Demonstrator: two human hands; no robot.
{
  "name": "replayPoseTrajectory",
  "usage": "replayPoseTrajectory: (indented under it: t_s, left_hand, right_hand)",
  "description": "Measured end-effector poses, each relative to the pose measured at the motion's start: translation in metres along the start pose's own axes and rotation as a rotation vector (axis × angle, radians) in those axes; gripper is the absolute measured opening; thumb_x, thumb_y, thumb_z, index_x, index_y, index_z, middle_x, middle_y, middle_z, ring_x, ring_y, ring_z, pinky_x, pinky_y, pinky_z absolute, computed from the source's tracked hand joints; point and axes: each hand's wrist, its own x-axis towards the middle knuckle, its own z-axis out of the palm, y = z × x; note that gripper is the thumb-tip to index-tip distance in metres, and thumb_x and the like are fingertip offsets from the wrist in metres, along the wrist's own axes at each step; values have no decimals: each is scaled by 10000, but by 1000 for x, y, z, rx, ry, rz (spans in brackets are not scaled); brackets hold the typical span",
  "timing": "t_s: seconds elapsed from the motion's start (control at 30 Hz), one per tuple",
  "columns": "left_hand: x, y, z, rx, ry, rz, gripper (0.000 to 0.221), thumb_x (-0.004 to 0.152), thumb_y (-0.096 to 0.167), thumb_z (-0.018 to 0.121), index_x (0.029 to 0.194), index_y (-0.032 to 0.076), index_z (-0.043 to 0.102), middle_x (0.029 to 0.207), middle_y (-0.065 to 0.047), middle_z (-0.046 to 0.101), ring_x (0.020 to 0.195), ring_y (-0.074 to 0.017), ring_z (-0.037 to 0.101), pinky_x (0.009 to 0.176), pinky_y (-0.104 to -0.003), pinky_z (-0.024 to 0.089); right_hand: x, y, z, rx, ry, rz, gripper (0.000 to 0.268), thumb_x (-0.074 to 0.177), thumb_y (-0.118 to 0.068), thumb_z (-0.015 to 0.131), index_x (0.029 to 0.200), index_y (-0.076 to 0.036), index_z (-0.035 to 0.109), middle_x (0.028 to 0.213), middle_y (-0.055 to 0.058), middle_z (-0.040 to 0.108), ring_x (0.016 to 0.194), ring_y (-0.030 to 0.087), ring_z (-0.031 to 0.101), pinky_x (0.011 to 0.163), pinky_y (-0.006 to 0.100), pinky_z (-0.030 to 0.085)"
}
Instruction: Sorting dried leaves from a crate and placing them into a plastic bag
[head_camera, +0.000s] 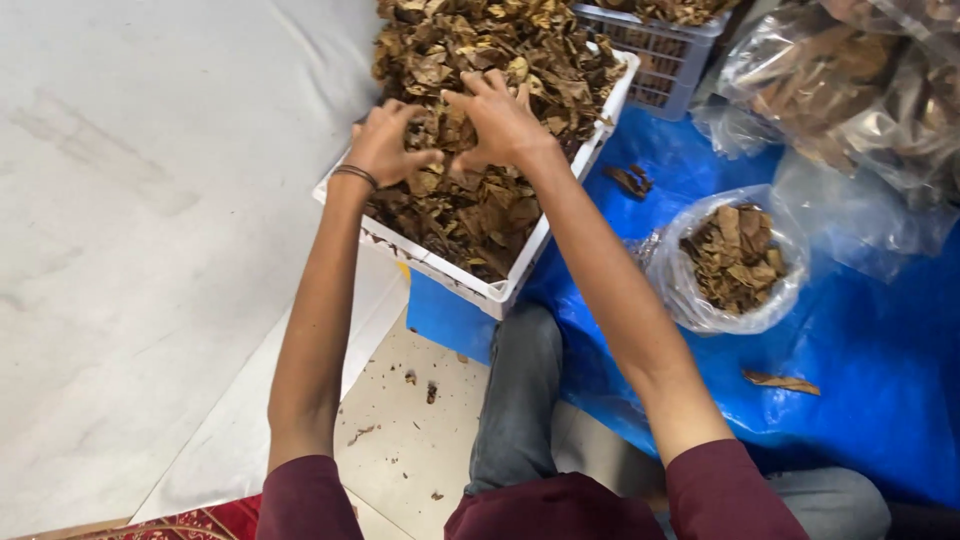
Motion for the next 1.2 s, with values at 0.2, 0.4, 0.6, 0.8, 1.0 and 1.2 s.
replayPoseTrajectory:
  t_s: [0.2, 0.4, 0.6, 0.8, 1.0, 1.2]
  left_hand:
    - [1, -27, 35, 82, 53, 60, 778, 733, 474, 901, 1401, 169, 644, 1362, -105, 571, 1235, -323, 519, 1026, -649, 359]
    - [8, -37, 51, 133, 197, 138, 645, 755, 251, 865, 1358, 141, 664, 1266, -102, 606, 1125, -307, 532, 982, -585, 331]
    - [1, -34, 47, 150, 322, 216, 394, 775, 184, 816, 1157, 115, 750, 1079, -80, 636, 962, -302, 549, 883, -553, 351]
    - [-1, -34, 39, 100, 313, 182, 242, 846, 247, 828, 1048, 123, 776, 1044, -54, 678, 934, -263, 558, 892, -480, 334]
    - [-5, -30, 30, 39, 360, 148, 228, 853, 197, 792, 1075, 145, 803, 1031, -55, 702, 917, -252, 576, 881, -465, 340]
    - [-1, -29, 31, 39, 135, 80, 242, 828, 253, 829, 1045, 165, 768, 1594, -98, 461, 1456, -355, 358, 1108, -740, 257]
  right_hand:
    - [21, -14, 29, -117, -11, 19, 954, 536, -275, 1010, 1400, -162, 619, 1203, 83, 623, 1211, 343, 479, 1114, 810, 245]
    - [22, -3, 37, -101, 85, -3, 699, 666, -51, 903, 1321, -31, 658, 1129, 84, 632, 1021, 298, 541, 1000, 590, 454]
    - [16, 0, 32, 167, 66, -23, 264, 716, 195, 711, 921, 30, 693, 860, 104, 705, 688, 257, 662, 666, 360, 637]
    - [14, -2, 18, 246, 111, 6, 191, 859, 119, 740, 1033, 44, 764, 912, 119, 777, 679, 212, 746, 582, 227, 666]
    - [12, 3, 20, 98, 297, -61, 311, 795, 46, 815, 1094, -36, 780, 1032, 113, 704, 892, 275, 735, 878, 364, 672]
    - [13, 5, 37, -18, 226, -90, 285, 797, 116, 778, 1032, -44, 800, 981, 100, 686, 810, 241, 713, 759, 335, 696]
